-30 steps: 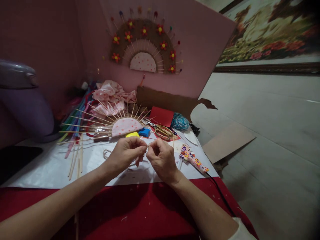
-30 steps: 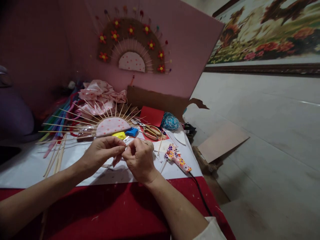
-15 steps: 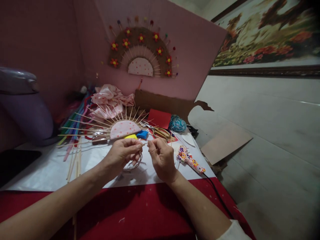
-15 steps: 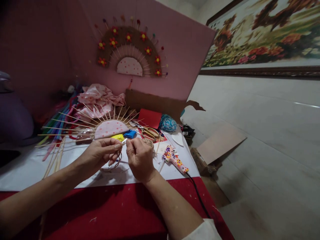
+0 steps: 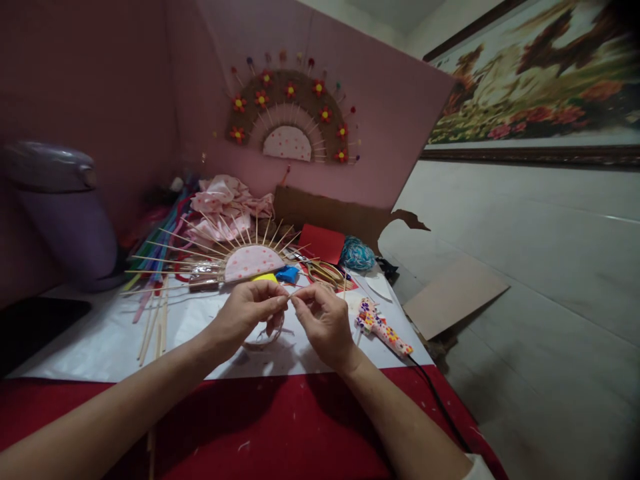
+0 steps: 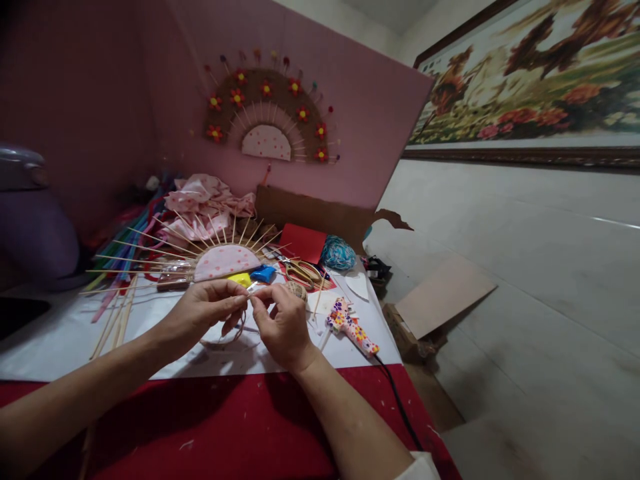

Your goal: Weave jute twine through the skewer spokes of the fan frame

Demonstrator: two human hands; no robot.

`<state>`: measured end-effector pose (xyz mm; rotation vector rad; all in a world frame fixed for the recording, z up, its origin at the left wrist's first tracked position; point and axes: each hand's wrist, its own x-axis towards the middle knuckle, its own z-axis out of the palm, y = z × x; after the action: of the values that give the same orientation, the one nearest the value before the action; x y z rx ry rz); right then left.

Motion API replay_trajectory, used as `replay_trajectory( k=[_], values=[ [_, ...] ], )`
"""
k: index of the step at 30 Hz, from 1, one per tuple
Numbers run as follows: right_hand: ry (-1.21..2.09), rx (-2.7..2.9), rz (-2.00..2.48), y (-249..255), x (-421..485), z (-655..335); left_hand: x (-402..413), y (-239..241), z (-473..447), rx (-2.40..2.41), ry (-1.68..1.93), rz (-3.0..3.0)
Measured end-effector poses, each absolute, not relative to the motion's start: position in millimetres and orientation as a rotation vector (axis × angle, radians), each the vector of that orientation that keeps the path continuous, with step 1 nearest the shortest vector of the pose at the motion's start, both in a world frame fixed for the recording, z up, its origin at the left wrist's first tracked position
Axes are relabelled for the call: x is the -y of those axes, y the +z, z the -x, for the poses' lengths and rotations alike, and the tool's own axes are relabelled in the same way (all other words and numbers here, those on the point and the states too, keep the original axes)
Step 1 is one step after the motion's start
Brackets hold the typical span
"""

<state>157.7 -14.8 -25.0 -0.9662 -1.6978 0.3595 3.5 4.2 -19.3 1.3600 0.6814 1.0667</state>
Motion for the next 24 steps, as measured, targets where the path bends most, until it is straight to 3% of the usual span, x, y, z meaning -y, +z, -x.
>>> replay_trajectory(
  k=[4, 6, 17, 24],
  values=[
    [1.036, 1.394, 0.902, -25.3, 10.1, -156.2, -4.2, -18.1, -3.3, -0.735, 1.091, -1.452],
    [1.200, 1.289, 0.866, -26.3, 8.0, -156.3, -5.0, -18.8, -3.8, -0.740, 1.087, -1.499],
    [1.278, 1.326, 0.802, -31.4, 4.8, -155.4, -3.0, -20.2, -2.9, -1.044, 1.245, -2.278],
    [1.369, 1.369, 0.687, -30.5, 8.4, -154.7, -2.8, -16.4, -1.3, -1.036, 1.166, -1.864]
  ],
)
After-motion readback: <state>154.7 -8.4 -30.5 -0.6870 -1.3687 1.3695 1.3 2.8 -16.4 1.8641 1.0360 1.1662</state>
